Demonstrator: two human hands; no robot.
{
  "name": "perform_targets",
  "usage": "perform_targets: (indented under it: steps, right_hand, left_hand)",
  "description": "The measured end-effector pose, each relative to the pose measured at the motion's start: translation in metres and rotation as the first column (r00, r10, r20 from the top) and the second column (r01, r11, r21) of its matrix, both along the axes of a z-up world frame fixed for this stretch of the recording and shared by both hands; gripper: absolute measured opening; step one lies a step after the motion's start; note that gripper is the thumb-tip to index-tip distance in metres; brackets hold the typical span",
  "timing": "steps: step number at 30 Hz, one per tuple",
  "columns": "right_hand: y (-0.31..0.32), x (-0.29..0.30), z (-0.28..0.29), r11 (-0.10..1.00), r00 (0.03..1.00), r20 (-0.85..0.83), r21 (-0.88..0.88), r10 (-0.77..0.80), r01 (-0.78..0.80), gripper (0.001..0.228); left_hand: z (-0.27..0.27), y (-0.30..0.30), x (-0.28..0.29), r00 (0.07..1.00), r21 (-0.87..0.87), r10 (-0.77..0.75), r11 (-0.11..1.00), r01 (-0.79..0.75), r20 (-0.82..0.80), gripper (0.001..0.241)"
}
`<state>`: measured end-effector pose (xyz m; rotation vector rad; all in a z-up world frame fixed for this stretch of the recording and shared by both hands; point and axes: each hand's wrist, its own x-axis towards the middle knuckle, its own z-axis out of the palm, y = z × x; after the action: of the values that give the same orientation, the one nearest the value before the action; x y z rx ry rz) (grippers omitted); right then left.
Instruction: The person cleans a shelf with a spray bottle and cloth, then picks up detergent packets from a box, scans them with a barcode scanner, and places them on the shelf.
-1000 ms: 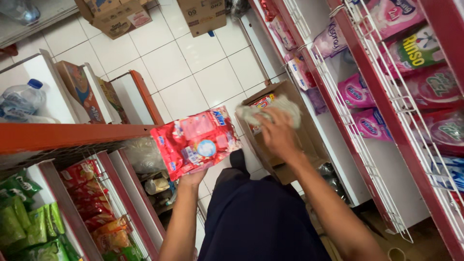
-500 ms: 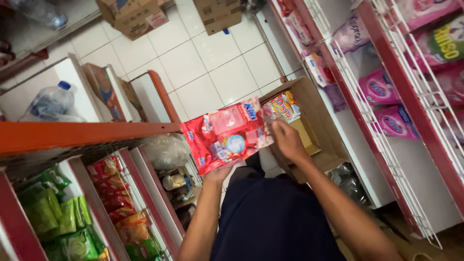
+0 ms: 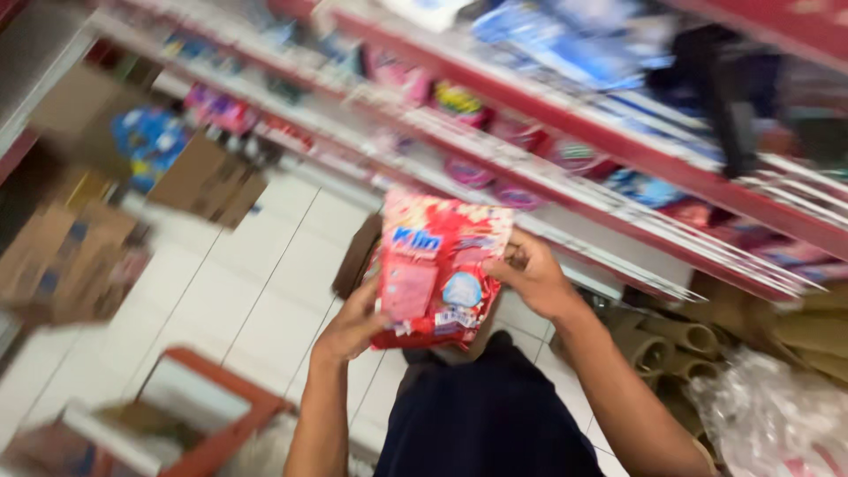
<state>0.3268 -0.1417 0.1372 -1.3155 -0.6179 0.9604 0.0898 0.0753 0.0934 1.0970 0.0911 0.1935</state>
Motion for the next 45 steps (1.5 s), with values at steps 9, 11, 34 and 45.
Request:
perform_targets:
  steps: [9, 11, 34, 45]
  right_hand:
    - [-0.096, 0.063, 0.052, 0.756, 0.791, -0.212, 0.237, -0.573, 0.611, 0.053]
    - [-0.106, 0.079, 0.063, 0.758, 0.782, -0.244, 0.204, -0.573, 0.62, 0.061]
    - [-0.169, 0.079, 0.057, 0.885, 0.911, 0.217, 0.396, -0.351, 0.246, 0.05]
    - [-0.217, -0.012, -0.007, 0.487, 0.443, 0.312, 0.078, -0.841, 0.87, 0.044]
  left_hand:
    - [0.027, -0.075, 0.138, 0.964, 0.166, 0.251, 0.958, -0.235, -0.084, 0.038]
    - [0.028, -0.085, 0.153, 0.958, 0.142, 0.282, 0.951, -0.274, -0.042, 0.04]
    - [0.011, -0.126, 0.168, 0.95, -0.227, 0.301, 0.923, -0.311, -0.079, 0.034]
    - [-0.022, -0.185, 0.18, 0.954, -0.193, -0.22, 0.964, 0.181, -0.203, 0.036]
